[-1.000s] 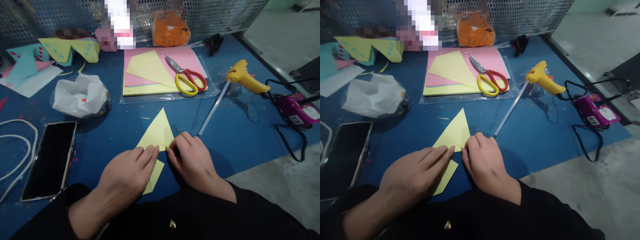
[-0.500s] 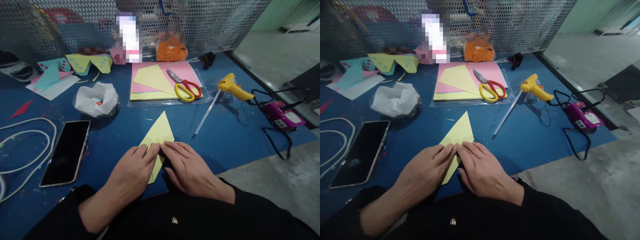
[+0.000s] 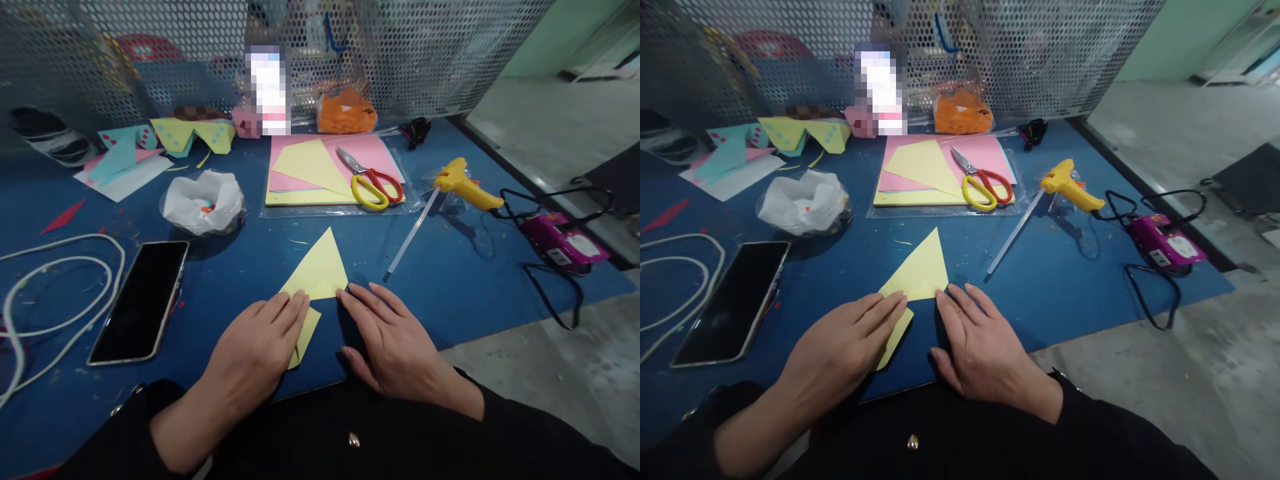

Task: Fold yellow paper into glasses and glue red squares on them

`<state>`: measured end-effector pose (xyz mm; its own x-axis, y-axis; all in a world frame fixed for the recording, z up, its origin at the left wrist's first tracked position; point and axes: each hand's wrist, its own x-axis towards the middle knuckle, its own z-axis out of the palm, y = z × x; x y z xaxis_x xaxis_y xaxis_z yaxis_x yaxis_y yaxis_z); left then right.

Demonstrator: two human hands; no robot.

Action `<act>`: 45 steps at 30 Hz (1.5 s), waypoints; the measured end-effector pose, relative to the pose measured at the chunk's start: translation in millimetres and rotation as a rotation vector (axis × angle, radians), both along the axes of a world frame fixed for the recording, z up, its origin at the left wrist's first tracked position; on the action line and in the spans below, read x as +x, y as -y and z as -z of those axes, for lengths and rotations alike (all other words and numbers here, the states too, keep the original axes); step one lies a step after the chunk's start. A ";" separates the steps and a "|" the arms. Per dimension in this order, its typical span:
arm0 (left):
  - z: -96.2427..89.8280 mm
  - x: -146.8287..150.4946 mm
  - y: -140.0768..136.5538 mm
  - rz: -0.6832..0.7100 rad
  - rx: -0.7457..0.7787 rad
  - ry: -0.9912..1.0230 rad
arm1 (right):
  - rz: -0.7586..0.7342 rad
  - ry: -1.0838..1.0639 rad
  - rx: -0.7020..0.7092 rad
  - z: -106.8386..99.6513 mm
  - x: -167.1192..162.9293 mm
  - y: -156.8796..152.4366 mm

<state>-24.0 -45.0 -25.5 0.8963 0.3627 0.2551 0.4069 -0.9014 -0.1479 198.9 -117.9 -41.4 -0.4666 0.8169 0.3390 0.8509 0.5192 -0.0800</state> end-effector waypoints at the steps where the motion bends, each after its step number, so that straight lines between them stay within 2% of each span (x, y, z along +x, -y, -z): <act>1: -0.3 -0.2 0.1 0.000 0.002 -0.006 | -0.004 0.008 0.004 -0.3 0.3 -0.1; 7: -2.0 1.4 1.1 -0.007 0.012 -0.062 | 0.005 -0.029 -0.007 -6.0 -1.6 -7.0; 14: 0.5 0.0 -0.3 0.012 0.008 -0.038 | -0.072 -0.046 -0.119 -1.3 -8.6 -14.4; 22: 3.5 -0.9 1.1 -0.006 -0.027 -0.054 | -0.133 -0.020 -0.118 -7.5 -13.1 -17.7; 27: 2.8 2.8 5.9 -0.036 -0.014 -0.028 | -0.124 -0.024 -0.146 -9.3 -21.2 -20.6; 31: 3.7 3.5 6.4 -0.064 -0.024 -0.011 | -0.102 0.005 -0.122 -9.0 -14.3 -16.4; 34: 0.4 0.3 2.9 -0.113 -0.122 0.037 | -0.067 0.008 -0.055 -9.9 -3.6 -17.1; 38: -9.2 -4.1 8.1 -0.293 -0.244 0.208 | -0.054 0.043 0.029 -13.5 5.2 -29.1; 40: -11.2 -3.1 17.5 -0.361 -0.255 0.274 | -0.084 0.128 0.054 -16.2 6.0 -36.5; 45: -3.8 7.9 38.4 -0.395 -0.238 0.249 | -0.159 0.264 0.053 -21.6 2.9 -46.6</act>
